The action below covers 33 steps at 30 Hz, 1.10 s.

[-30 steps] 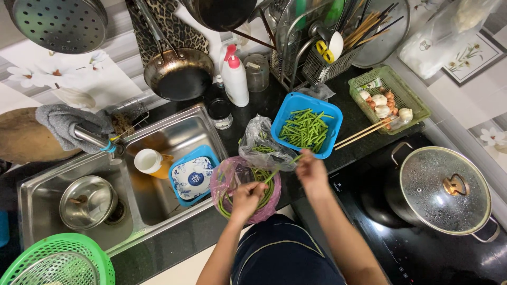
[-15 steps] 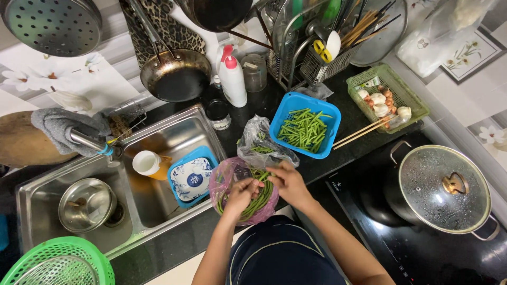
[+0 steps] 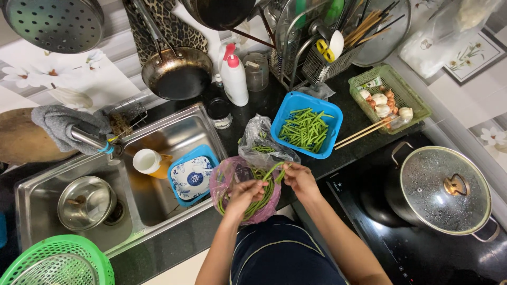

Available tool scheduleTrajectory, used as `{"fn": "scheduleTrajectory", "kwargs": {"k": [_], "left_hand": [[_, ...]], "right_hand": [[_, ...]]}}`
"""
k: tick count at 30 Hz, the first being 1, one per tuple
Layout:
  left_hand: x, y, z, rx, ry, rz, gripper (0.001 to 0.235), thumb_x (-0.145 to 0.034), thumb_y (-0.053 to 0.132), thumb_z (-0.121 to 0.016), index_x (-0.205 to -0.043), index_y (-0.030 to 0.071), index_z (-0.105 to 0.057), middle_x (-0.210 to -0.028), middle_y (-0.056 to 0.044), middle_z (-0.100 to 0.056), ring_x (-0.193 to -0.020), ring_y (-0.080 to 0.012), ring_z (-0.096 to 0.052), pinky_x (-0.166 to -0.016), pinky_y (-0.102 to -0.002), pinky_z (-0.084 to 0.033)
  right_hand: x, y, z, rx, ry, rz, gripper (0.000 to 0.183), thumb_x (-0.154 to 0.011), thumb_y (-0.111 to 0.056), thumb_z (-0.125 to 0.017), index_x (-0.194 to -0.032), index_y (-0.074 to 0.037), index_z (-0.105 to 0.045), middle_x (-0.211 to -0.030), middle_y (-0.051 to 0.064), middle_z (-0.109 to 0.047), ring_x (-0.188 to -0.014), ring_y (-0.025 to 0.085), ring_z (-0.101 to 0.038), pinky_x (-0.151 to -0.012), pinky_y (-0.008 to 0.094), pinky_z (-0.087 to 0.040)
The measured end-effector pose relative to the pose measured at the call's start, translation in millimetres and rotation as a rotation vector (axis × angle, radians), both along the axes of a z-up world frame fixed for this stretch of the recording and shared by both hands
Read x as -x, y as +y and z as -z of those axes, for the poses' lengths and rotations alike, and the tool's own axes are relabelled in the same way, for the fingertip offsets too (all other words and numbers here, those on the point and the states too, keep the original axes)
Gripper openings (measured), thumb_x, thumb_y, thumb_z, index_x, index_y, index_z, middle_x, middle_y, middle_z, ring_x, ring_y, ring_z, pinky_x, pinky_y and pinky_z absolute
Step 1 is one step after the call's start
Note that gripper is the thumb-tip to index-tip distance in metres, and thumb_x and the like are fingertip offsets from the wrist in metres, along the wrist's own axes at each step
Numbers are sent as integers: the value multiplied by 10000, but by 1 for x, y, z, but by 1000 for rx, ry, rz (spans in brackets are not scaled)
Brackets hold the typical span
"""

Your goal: The person stands at the kitchen sink and trims the ends off green beans by hand, one bean at a time, placing the trimmed beans into a blue container and the trimmed-off ends into a pink plastic bag. At the end they gather the bag of trimmings and set it aside.

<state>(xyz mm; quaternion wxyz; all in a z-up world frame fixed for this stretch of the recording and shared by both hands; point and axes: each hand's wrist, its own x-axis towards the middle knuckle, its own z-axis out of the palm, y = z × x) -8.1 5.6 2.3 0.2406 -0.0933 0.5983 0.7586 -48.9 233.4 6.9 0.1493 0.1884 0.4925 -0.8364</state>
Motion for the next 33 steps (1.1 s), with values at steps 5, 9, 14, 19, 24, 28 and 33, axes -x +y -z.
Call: {"fn": "scheduleTrajectory", "kwargs": {"k": [5,9,14,19,24,28,33], "left_hand": [[-7,4,14,-59,-72,-64,300,-990,263,-670,-1084,4,-788,-835,-39,-707,-730,-113,-654,-708,-280,-584],[-6,-5,2,-13,-176,-129,293,-964,256,-660,-1107,29,-778,-893,-58,-738,-782,-139,-693,-749,-305,-606],[3,-4,2,2,-157,-165,302,-962,259,-650,-1115,31,-775,-916,-77,-753,-804,-164,-716,-767,-315,-614],[7,-2,4,39,-127,-84,306,-966,272,-650,-1108,35,-781,-890,-59,-733,-795,-145,-697,-740,-306,-609],[9,-16,-22,66,-131,-6,343,-952,344,-674,-1064,39,-784,-845,-41,-720,-756,-128,-694,-714,-281,-599],[10,-19,-32,42,-117,23,408,-929,423,-715,-994,28,-788,-772,-12,-678,-687,-110,-664,-662,-254,-569],[15,2,-23,-47,-122,-87,400,-916,431,-729,-952,36,-784,-750,12,-665,-663,-86,-643,-644,-243,-560]], "right_hand": [[39,42,58,430,-84,302,148,-1011,-71,-681,-1085,55,-663,-871,39,-640,-651,89,-548,-557,202,-459],[55,54,-20,203,-22,453,223,-967,-83,-689,-1149,33,-630,-954,79,-688,-720,120,-628,-622,238,-553],[35,22,-65,-1060,623,227,498,-781,-70,-766,-1254,19,-637,-1167,199,-680,-994,327,-637,-845,412,-530],[-13,-26,-101,-1197,1059,-368,380,-805,-67,-728,-1179,-9,-701,-1195,213,-641,-1123,423,-613,-944,475,-494],[-18,-27,-60,-1110,962,-395,188,-902,-105,-718,-1071,-23,-728,-1042,141,-674,-927,362,-682,-765,421,-548],[-19,-25,-36,-415,238,-336,164,-943,-138,-710,-987,9,-769,-797,59,-627,-591,182,-520,-510,329,-386],[-8,-32,-3,105,2,-126,185,-972,-178,-710,-954,2,-749,-739,22,-614,-599,99,-500,-560,240,-400]]}}
